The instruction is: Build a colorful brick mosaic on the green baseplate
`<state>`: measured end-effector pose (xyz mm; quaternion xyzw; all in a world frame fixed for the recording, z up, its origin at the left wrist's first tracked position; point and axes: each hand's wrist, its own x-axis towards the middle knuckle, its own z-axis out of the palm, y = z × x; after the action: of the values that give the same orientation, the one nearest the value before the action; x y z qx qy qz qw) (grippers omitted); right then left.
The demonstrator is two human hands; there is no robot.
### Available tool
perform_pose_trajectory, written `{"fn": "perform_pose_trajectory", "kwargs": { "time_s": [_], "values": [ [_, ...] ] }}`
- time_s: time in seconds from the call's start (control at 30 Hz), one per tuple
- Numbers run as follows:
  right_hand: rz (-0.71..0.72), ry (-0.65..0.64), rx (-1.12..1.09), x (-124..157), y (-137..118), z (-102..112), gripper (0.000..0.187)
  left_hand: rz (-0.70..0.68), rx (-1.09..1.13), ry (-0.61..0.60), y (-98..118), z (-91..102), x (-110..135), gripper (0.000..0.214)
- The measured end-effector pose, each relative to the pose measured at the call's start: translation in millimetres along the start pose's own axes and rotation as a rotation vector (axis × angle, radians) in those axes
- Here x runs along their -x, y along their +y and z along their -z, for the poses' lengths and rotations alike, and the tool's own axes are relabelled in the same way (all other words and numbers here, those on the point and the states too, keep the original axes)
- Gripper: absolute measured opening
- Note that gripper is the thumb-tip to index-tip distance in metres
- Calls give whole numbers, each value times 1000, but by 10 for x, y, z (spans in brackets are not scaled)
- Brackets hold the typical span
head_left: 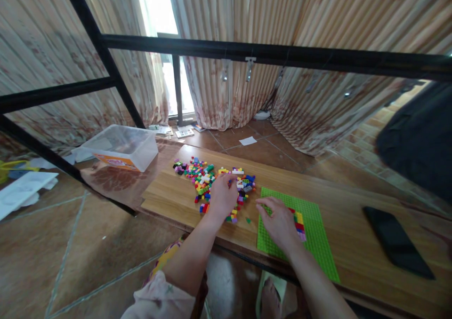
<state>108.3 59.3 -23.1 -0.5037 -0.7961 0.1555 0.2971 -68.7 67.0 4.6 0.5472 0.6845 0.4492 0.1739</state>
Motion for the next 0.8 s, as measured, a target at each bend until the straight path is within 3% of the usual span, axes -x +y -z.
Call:
{"fn": "perform_pose_trajectory", "kwargs": {
  "time_s": [0.2, 0.5, 0.8],
  "values": [
    [-5, -37, 113, -41, 59, -68, 25, 20, 12, -18, -56, -2, 16, 21],
    [10, -39, 221, -330, 42, -303, 40, 31, 45, -28, -4, -22, -2, 20],
    [-73, -72, 249, -410, -34, -346, 33, 17, 72, -25, -98, -23, -20, 21]
  ]
}}
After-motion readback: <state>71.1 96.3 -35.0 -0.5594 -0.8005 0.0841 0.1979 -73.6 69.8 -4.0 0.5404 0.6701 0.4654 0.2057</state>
